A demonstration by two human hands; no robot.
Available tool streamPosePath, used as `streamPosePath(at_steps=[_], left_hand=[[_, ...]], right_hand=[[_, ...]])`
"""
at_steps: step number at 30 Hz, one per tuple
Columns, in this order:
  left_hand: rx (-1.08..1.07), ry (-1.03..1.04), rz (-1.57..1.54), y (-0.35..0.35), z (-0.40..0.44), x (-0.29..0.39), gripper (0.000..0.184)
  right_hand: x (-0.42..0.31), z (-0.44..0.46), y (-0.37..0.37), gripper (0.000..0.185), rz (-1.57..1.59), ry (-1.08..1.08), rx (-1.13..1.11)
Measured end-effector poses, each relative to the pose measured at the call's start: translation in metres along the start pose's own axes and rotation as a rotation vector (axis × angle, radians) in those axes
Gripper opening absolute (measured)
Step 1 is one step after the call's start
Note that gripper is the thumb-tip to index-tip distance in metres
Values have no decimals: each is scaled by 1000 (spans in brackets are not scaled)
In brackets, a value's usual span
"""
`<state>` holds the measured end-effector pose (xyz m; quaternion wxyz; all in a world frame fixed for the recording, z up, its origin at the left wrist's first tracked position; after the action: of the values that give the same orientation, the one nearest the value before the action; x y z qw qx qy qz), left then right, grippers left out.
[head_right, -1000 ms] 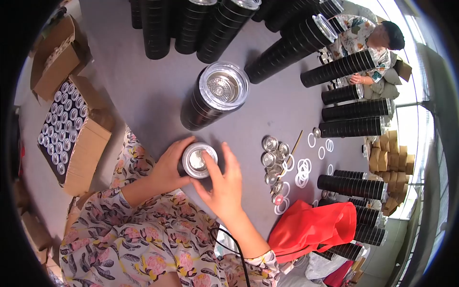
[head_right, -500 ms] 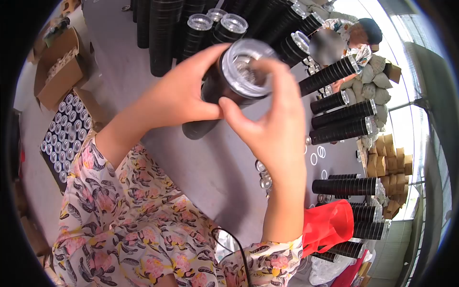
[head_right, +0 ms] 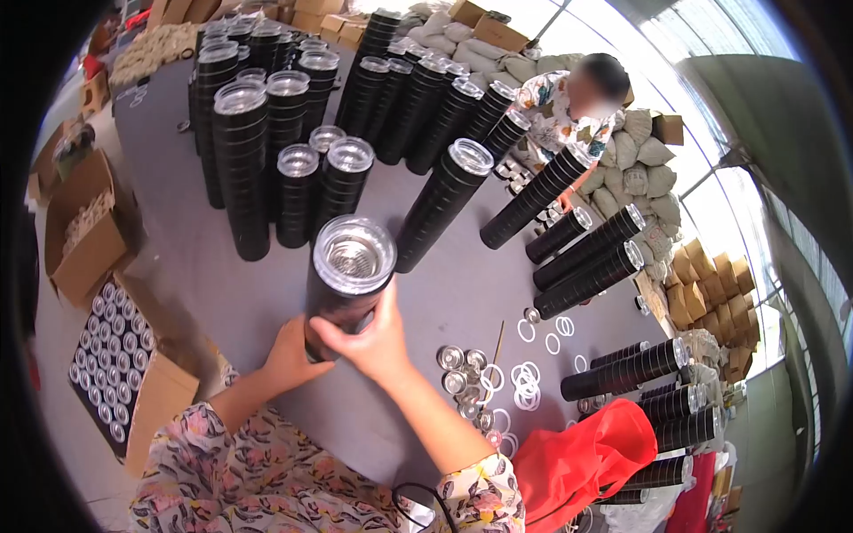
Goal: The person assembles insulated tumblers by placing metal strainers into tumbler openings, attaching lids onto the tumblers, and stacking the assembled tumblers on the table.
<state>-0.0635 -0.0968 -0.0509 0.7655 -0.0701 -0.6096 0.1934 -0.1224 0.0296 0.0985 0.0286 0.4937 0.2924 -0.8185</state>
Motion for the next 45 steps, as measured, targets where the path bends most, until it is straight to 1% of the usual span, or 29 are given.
streamPosePath(at_steps=[1,2,4,5,6,7,8,10,11,14,16,18,21,22,24,26,28,29,30,32,33,35,36,38,39,40,42,44,45], left_hand=[[12,17,114,-2,1,6,85],[-22,23,91,-1,4,9,85],[-87,35,43,3,17,14,84],[-123,1,-25,9,25,15,84],[-148,24,-46,17,37,16,84],[-174,42,-71,30,49,14,84],[-196,56,-98,44,61,12,83],[-213,234,-154,73,91,23,81],[-214,233,-179,85,104,29,80],[-181,232,-239,132,147,39,80],[-162,156,-186,159,175,37,82],[-96,135,-137,171,198,37,79],[12,74,-45,186,226,36,78],[98,81,-2,191,231,29,82],[191,76,47,194,238,14,85],[195,32,37,197,235,10,91],[212,20,26,198,229,7,95],[173,-14,5,200,225,4,98],[159,-1,-4,199,216,3,96],[137,35,-29,197,197,4,93],[68,99,-41,191,185,13,89],[-49,221,-60,161,154,38,82],[-34,276,-72,140,142,47,78],[1,378,-80,98,124,57,72],[116,427,-29,76,120,55,70],[247,481,53,53,117,53,73],[492,610,210,12,117,55,78],[639,612,329,-17,125,66,86],[649,557,325,-26,133,65,91]], right_hand=[[3,-1,0,93,-38,-9,31],[2,-1,-2,91,-76,-70,68],[10,-2,-9,89,-17,-58,119],[17,-3,-16,88,-10,-40,154],[24,-2,-26,87,-2,-23,189],[27,0,-39,84,21,-42,225],[34,2,-53,81,27,-2,253],[45,12,-83,75,73,36,342],[43,19,-100,74,56,28,358],[75,42,-150,65,-19,-22,452],[92,60,-177,61,6,8,436],[112,77,-199,57,45,-9,432],[144,98,-216,58,63,2,436],[149,106,-217,59,70,-12,430],[159,118,-212,61,124,-33,408],[175,126,-203,65,175,11,377],[173,131,-192,66,166,-28,346],[172,131,-186,69,140,-27,310],[171,132,-179,70,144,-43,284],[172,134,-171,72,191,-70,304],[176,133,-171,72,187,-42,315],[185,132,-175,72,170,2,338],[191,130,-177,68,175,6,376],[186,125,-175,64,186,-28,349],[190,122,-175,62,152,-17,333],[193,121,-174,67,163,-17,298],[192,112,-173,71,165,-68,315],[191,97,-182,72,30,-104,549],[190,86,-185,72,-41,-117,666]])
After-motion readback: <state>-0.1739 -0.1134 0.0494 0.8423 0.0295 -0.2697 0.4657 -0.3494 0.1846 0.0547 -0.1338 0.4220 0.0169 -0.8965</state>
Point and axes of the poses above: each hand's wrist, its own z-axis towards the middle knuckle, its own y-axis out of the palm, x = y × z, the point moved 4 cm from there along z, towards the middle knuckle, and after that the axes turned 13 degrees about -z, right-handed, at the moved point
